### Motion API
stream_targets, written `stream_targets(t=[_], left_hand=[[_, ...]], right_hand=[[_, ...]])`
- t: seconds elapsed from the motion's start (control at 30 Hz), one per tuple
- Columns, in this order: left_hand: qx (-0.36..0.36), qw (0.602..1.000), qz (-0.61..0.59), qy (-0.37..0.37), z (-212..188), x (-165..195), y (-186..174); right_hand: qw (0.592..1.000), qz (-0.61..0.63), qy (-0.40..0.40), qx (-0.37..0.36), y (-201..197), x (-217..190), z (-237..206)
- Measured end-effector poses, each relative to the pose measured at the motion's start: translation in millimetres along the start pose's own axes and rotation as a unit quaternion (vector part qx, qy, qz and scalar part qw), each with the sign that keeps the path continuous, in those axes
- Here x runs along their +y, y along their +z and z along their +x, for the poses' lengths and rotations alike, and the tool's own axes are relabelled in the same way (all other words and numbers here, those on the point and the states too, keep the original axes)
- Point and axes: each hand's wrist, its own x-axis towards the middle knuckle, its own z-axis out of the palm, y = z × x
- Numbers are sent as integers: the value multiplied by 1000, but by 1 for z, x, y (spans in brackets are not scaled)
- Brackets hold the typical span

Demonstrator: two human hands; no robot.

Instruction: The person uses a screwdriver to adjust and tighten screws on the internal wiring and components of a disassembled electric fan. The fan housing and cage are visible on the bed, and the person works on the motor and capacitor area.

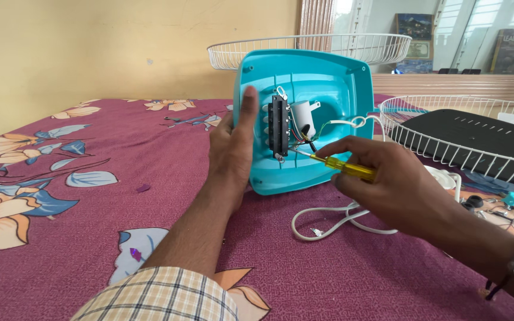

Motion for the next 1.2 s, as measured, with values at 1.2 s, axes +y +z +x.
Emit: stream_targets(t=[1.2], left_hand=[[-18,1000,-9,-13,3,4,-2]], right_hand=[[942,282,144,-113,2,-13,-4]])
